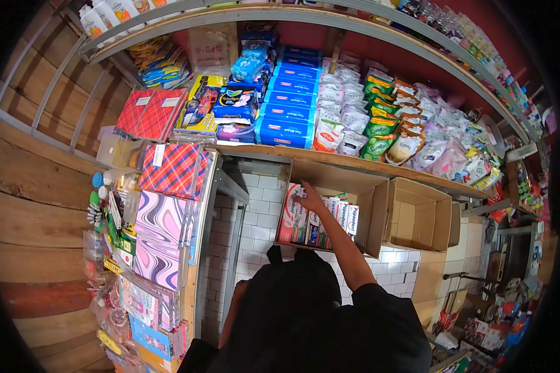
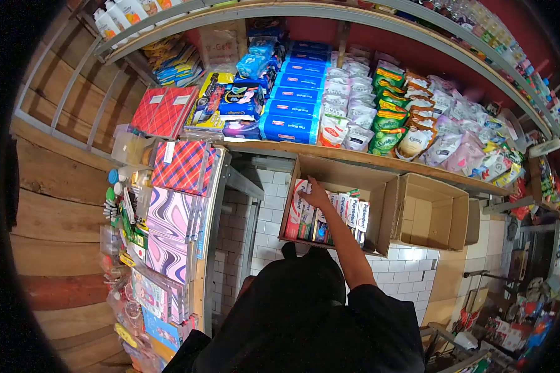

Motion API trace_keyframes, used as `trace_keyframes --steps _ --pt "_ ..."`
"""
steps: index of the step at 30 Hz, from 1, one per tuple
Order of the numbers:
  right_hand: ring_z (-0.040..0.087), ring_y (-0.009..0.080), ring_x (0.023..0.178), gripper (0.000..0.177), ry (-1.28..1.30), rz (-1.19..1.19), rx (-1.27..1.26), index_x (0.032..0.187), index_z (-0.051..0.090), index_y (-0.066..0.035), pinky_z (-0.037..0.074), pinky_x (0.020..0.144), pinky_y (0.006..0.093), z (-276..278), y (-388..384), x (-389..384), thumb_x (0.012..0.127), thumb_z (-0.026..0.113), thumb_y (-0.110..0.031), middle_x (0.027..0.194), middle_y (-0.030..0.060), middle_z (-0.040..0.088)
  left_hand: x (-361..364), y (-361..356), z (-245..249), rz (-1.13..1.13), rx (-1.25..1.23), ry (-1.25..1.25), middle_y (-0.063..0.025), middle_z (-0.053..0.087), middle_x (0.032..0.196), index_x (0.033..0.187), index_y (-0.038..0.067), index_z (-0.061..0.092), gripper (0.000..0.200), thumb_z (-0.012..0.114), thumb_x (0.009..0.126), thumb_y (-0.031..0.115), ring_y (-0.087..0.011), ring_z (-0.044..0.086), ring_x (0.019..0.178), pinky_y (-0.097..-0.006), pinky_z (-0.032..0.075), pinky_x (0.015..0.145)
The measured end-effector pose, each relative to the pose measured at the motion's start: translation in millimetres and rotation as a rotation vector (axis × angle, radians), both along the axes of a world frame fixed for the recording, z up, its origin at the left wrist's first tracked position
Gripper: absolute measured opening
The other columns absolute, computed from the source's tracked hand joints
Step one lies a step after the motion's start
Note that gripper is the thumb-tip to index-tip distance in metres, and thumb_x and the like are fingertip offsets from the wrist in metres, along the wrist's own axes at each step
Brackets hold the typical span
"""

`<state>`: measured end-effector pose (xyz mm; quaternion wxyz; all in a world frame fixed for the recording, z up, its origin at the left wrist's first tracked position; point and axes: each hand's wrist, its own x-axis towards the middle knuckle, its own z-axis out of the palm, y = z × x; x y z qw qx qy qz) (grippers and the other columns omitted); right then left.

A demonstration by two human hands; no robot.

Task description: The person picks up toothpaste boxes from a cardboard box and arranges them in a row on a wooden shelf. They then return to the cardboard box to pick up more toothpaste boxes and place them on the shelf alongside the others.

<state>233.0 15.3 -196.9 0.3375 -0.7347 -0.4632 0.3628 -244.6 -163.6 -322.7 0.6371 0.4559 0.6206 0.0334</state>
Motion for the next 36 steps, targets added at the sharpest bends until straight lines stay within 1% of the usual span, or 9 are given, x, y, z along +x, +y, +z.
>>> trace_keyframes --steps 6,9,12,15,16,19,24,33,36 --pt "0.059 0.0377 0.111 0.071 -0.076 -0.032 -0.022 0.137 0.047 -0.016 0.049 0.092 0.0449 -11 2 -8 0.078 0.075 -0.045 0.127 0.0275 0.054 19 -19 24 -0.029 0.02 0.147 -0.0148 0.071 0.09 0.1 -0.005 0.067 0.049 0.065 0.087 0.042 -0.0202 0.065 0.082 -0.0344 0.053 0.074" --pt "0.061 0.0377 0.106 0.068 -0.105 -0.071 0.069 0.133 0.048 -0.014 0.05 0.089 0.045 -17 0 -11 0.078 0.075 -0.044 0.118 0.0262 0.059 30 -20 32 0.0 0.027 0.181 -0.0144 0.071 0.09 0.101 -0.005 0.067 0.05 0.064 0.088 0.043 -0.0203 0.066 0.082 -0.0347 0.053 0.074" --pt "0.065 0.03 0.092 0.06 -0.069 -0.11 0.14 0.129 0.048 -0.012 0.052 0.079 0.0398 -27 1 -14 0.081 0.075 -0.035 0.102 0.0194 0.064 30 -20 2 0.053 0.09 0.234 -0.0121 0.068 0.084 0.086 -0.003 0.068 0.034 0.056 0.088 0.029 -0.0235 0.061 0.075 -0.0405 0.05 0.074" --pt "0.061 0.0191 0.079 0.05 0.149 -0.134 0.204 0.125 0.047 -0.012 0.05 0.068 0.0333 -30 3 -14 0.084 0.074 -0.023 0.09 0.0124 0.064 23 -5 -16 -0.097 0.188 0.106 -0.0122 0.07 0.088 0.101 -0.001 0.067 0.042 0.066 0.089 0.038 -0.0216 0.067 0.08 -0.0327 0.053 0.07" --pt "0.056 0.0118 0.074 0.045 0.301 -0.126 0.075 0.125 0.046 -0.013 0.046 0.061 0.0286 14 -3 -16 0.087 0.071 -0.016 0.09 0.0074 0.061 29 -3 -10 0.031 0.121 0.095 -0.0109 0.07 0.087 0.1 0.001 0.066 0.039 0.066 0.089 0.038 -0.0206 0.067 0.077 -0.0317 0.052 0.068" --pt "0.063 0.0187 0.091 0.043 0.519 -0.171 0.173 0.125 0.046 -0.011 0.053 0.071 0.032 31 -7 -21 0.088 0.068 -0.01 0.108 0.0093 0.061 60 24 25 0.313 -0.024 0.049 -0.007 0.067 0.082 0.098 0.005 0.064 0.032 0.066 0.09 0.036 -0.0168 0.064 0.07 -0.0285 0.049 0.061" --pt "0.059 0.0137 0.083 0.046 0.652 -0.244 0.11 0.128 0.045 -0.018 0.052 0.067 0.0289 61 -24 -15 0.088 0.068 -0.01 0.109 0.0082 0.057 110 82 110 0.409 0.102 -0.103 -0.0012 0.061 0.076 0.1 0.008 0.06 0.022 0.062 0.093 0.029 -0.0105 0.059 0.068 -0.0263 0.045 0.061" --pt "0.062 0.0116 0.089 0.044 0.567 -0.114 0.272 0.127 0.048 -0.012 0.052 0.071 0.0251 123 -45 18 0.088 0.067 -0.006 0.101 0.0023 0.06 199 155 239 0.262 0.451 -0.4 -0.0004 0.065 0.086 0.112 0.007 0.061 0.023 0.062 0.095 0.023 -0.009 0.06 0.074 -0.0238 0.044 0.066" --pt "0.062 0.0098 0.088 0.045 0.684 -0.161 0.269 0.13 0.049 -0.013 0.053 0.068 0.0246 165 -45 17 0.089 0.067 -0.007 0.102 0.0019 0.061 228 163 266 0.122 0.408 -0.561 -0.0057 0.066 0.102 0.122 0.004 0.057 0.03 0.063 0.094 0.014 -0.0108 0.061 0.091 -0.0253 0.048 0.072"
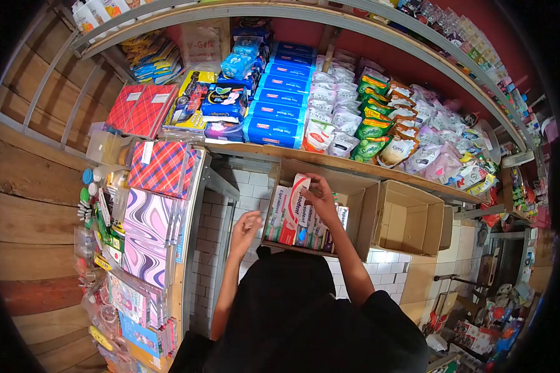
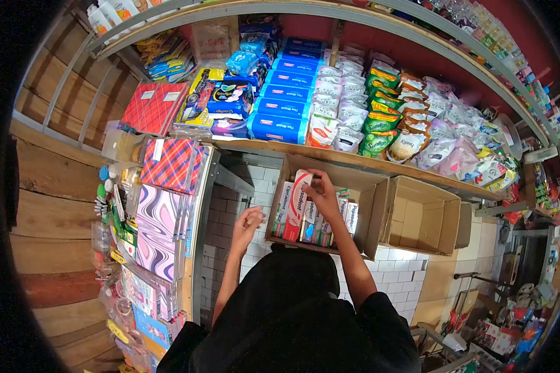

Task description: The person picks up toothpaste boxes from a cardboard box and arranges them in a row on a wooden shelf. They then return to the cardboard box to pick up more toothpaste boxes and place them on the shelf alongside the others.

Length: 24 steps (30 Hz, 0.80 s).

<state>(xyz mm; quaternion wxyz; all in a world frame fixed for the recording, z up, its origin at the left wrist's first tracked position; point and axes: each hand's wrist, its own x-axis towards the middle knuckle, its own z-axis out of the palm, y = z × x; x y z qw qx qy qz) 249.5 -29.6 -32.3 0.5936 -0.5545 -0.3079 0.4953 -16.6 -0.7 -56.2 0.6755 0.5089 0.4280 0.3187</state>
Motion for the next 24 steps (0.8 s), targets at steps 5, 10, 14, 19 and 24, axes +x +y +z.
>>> trace_keyframes --steps 5,10,14,19,24 --pt "0.063 0.0109 0.087 0.047 0.09 0.031 -0.068 0.132 0.049 -0.014 0.054 0.065 0.0258 43 5 -3 0.089 0.067 -0.01 0.105 0.0049 0.062 32 0 11 -0.317 -0.142 -0.055 -0.0109 0.058 0.125 0.141 0.003 0.042 0.053 0.064 0.094 0.013 -0.0137 0.057 0.107 -0.0276 0.05 0.086" --pt "0.063 0.0118 0.089 0.044 0.091 0.075 -0.066 0.132 0.048 -0.014 0.055 0.068 0.028 47 8 -6 0.091 0.065 -0.014 0.106 0.0057 0.062 43 -8 33 -0.305 -0.295 -0.128 -0.0084 0.062 0.117 0.135 0.0 0.045 0.05 0.067 0.092 0.012 -0.0142 0.059 0.105 -0.0285 0.049 0.091" --pt "0.063 0.0137 0.091 0.039 0.193 0.076 -0.11 0.13 0.049 -0.012 0.056 0.07 0.031 25 10 0 0.095 0.062 -0.02 0.103 0.0063 0.064 36 -11 32 -0.23 -0.366 -0.174 -0.0076 0.065 0.11 0.131 0.001 0.048 0.045 0.067 0.091 0.009 -0.0145 0.061 0.101 -0.0278 0.048 0.091" --pt "0.065 0.0246 0.096 0.044 -0.368 0.163 -0.295 0.129 0.049 -0.006 0.054 0.077 0.0351 -118 18 37 0.092 0.063 -0.029 0.114 0.0131 0.063 21 -15 34 -0.195 -0.373 -0.21 -0.0083 0.066 0.111 0.13 0.001 0.05 0.04 0.063 0.093 0.006 -0.0133 0.062 0.101 -0.0271 0.049 0.09" --pt "0.057 0.0417 0.114 0.073 -1.111 0.351 -0.381 0.129 0.05 -0.002 0.046 0.097 0.0456 -171 5 44 0.076 0.076 -0.044 0.125 0.0245 0.057 10 -20 37 -0.158 -0.411 -0.243 -0.0097 0.067 0.112 0.131 0.001 0.048 0.039 0.06 0.094 0.005 -0.0133 0.063 0.101 -0.0262 0.05 0.088"
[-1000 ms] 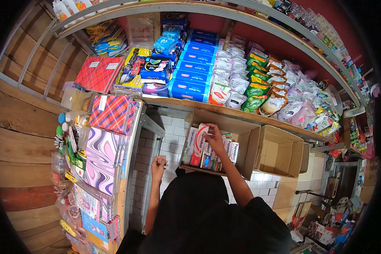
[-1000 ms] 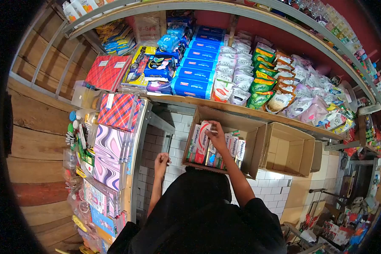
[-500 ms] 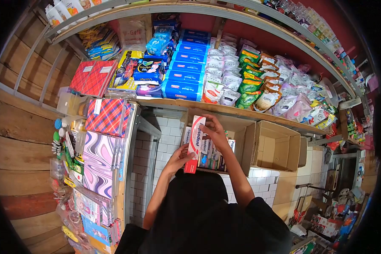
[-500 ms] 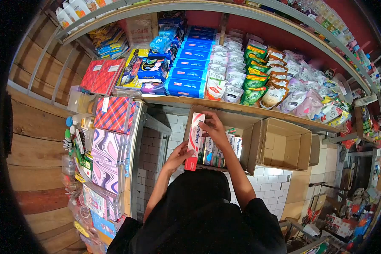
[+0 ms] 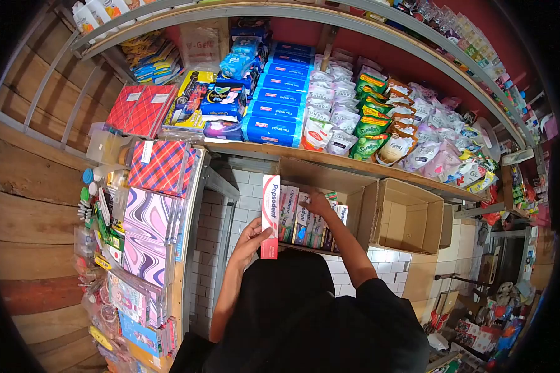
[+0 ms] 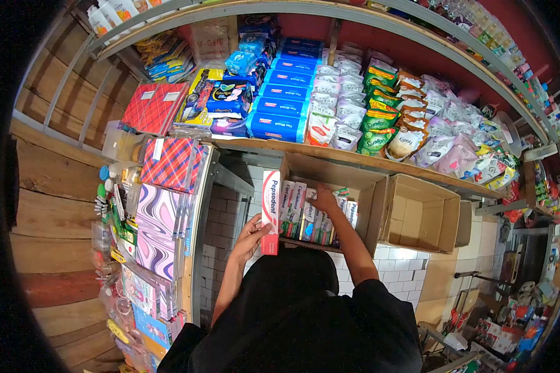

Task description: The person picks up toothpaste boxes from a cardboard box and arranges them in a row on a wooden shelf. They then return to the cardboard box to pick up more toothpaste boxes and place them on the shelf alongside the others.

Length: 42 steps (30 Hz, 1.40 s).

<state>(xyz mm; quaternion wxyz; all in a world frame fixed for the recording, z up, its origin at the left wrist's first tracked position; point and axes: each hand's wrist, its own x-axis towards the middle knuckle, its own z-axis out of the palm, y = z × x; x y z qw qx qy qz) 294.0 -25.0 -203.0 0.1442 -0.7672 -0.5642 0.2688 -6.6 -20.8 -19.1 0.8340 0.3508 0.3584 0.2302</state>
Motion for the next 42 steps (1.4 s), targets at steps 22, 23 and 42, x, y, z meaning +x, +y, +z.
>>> trace_keyframes --steps 22,23,42 --pt "0.062 0.0219 0.099 0.084 1.037 -0.578 0.216 0.139 0.03 -0.011 0.054 0.082 0.0365 16 -48 -47 0.073 0.08 0.0 0.108 0.0104 0.061 -5 1 -8 0.043 -0.033 -0.01 -0.0124 0.067 0.112 0.133 -0.001 0.045 0.04 0.057 0.095 0.004 -0.0153 0.067 0.097 -0.0262 0.054 0.084" --pt "0.062 0.0221 0.1 0.085 1.064 -0.588 0.207 0.14 0.029 -0.01 0.053 0.084 0.0367 20 -49 -50 0.073 0.08 0.0 0.11 0.0115 0.061 -5 2 -7 0.039 -0.034 -0.005 -0.0125 0.067 0.112 0.132 -0.001 0.045 0.04 0.057 0.095 0.004 -0.0156 0.067 0.097 -0.0263 0.055 0.083" --pt "0.063 0.0151 0.1 0.058 1.159 -0.455 0.298 0.137 0.045 -0.002 0.049 0.09 0.028 116 -56 -65 0.084 0.068 0.004 0.11 0.0085 0.067 -31 4 -4 -0.024 -0.037 -0.02 -0.0097 0.064 0.113 0.13 0.0 0.048 0.04 0.063 0.094 0.008 -0.014 0.062 0.102 -0.027 0.05 0.088"
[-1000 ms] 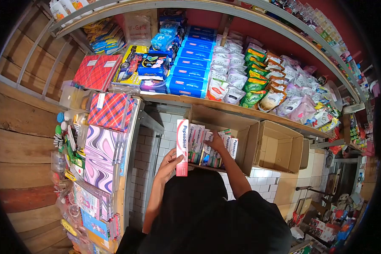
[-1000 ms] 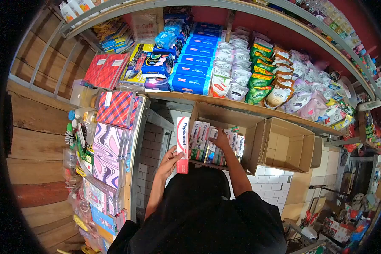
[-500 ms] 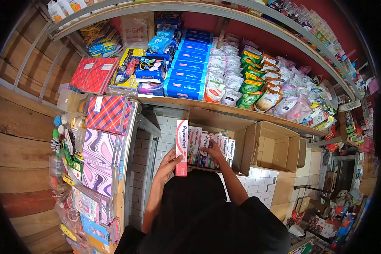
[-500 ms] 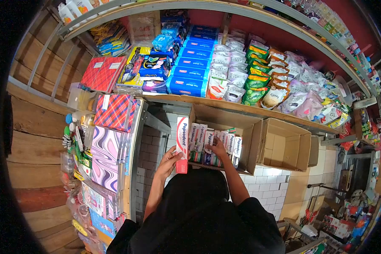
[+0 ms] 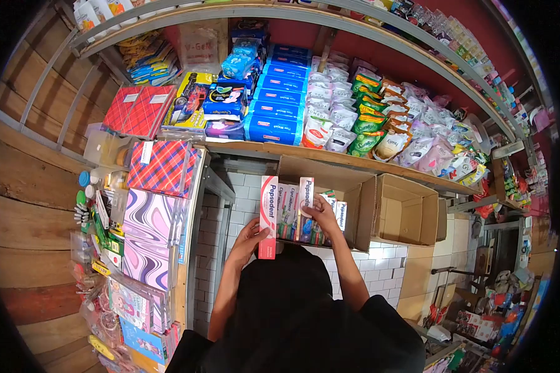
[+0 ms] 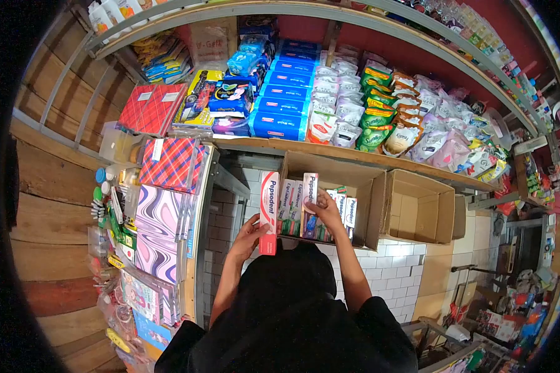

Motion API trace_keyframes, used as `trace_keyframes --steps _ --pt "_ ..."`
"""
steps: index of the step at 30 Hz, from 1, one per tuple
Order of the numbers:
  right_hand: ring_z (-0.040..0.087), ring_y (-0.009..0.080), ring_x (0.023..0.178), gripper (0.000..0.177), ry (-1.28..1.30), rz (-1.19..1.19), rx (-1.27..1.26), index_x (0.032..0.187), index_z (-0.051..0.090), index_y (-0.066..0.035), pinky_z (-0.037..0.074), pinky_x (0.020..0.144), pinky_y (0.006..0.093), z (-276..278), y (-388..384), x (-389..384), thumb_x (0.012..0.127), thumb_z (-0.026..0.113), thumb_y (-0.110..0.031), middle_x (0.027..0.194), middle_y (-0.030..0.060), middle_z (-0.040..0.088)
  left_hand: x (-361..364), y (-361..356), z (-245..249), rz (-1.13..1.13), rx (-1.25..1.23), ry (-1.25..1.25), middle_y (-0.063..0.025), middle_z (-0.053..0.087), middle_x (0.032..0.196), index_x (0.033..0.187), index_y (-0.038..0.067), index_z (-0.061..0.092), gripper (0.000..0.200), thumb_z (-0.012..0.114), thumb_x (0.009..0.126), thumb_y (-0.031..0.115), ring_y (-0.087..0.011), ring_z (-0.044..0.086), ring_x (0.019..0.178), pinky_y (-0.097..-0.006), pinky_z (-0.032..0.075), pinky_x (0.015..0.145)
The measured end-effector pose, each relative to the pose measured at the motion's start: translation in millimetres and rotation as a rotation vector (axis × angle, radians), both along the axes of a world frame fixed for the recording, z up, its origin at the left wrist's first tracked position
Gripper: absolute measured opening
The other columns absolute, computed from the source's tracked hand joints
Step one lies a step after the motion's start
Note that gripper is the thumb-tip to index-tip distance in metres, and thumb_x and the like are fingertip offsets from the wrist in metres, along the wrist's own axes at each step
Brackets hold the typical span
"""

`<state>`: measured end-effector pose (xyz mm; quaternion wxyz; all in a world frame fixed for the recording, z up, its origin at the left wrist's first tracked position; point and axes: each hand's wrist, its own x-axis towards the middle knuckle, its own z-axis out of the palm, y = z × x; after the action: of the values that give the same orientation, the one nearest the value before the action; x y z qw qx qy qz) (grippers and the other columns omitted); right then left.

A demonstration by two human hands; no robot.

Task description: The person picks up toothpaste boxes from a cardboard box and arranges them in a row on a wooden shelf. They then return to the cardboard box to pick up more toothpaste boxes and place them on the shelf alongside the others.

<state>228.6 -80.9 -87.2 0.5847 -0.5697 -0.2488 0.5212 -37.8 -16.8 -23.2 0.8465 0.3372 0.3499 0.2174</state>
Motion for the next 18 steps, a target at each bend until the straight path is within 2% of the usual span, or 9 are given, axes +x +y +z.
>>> trace_keyframes --steps 6,8,11,14,18 --pt "0.061 0.0149 0.106 0.059 0.135 -0.047 0.045 0.14 0.043 -0.001 0.048 0.093 0.0277 62 -8 -36 0.085 0.063 0.008 0.12 0.0095 0.064 -20 -7 1 -0.017 -0.015 -0.025 -0.0111 0.065 0.114 0.135 -0.001 0.044 0.047 0.063 0.093 0.009 -0.0159 0.064 0.1 -0.0282 0.052 0.086" --pt "0.061 0.0154 0.106 0.062 0.138 -0.031 0.074 0.14 0.042 0.0 0.048 0.093 0.0279 60 -14 -47 0.083 0.062 0.01 0.121 0.0101 0.062 -27 -11 -3 -0.003 -0.011 -0.035 -0.0123 0.066 0.112 0.138 -0.001 0.04 0.052 0.064 0.093 0.01 -0.0173 0.067 0.096 -0.0289 0.054 0.08" --pt "0.06 0.0178 0.105 0.067 0.115 -0.027 0.035 0.142 0.041 -0.002 0.048 0.092 0.0288 56 -24 -66 0.08 0.066 0.008 0.12 0.0111 0.061 -38 -18 1 -0.021 -0.021 -0.021 -0.0129 0.065 0.114 0.138 -0.001 0.039 0.052 0.063 0.093 0.01 -0.0187 0.066 0.099 -0.0304 0.054 0.083" --pt "0.06 0.018 0.105 0.069 0.154 -0.014 -0.019 0.143 0.04 -0.003 0.049 0.091 0.0295 71 -33 -86 0.08 0.066 0.008 0.12 0.0109 0.06 -47 -28 -1 -0.025 0.001 -0.018 -0.0101 0.065 0.112 0.134 0.002 0.044 0.046 0.063 0.093 0.011 -0.0154 0.065 0.095 -0.0297 0.056 0.08" --pt "0.058 0.0175 0.111 0.064 0.168 0.046 -0.036 0.14 0.042 -0.002 0.05 0.088 0.0275 75 -42 -99 0.081 0.063 0.01 0.126 0.0103 0.056 -55 -45 -6 0.032 -0.023 0.015 -0.0091 0.065 0.111 0.134 0.004 0.045 0.046 0.065 0.092 0.012 -0.015 0.065 0.096 -0.0292 0.056 0.077"
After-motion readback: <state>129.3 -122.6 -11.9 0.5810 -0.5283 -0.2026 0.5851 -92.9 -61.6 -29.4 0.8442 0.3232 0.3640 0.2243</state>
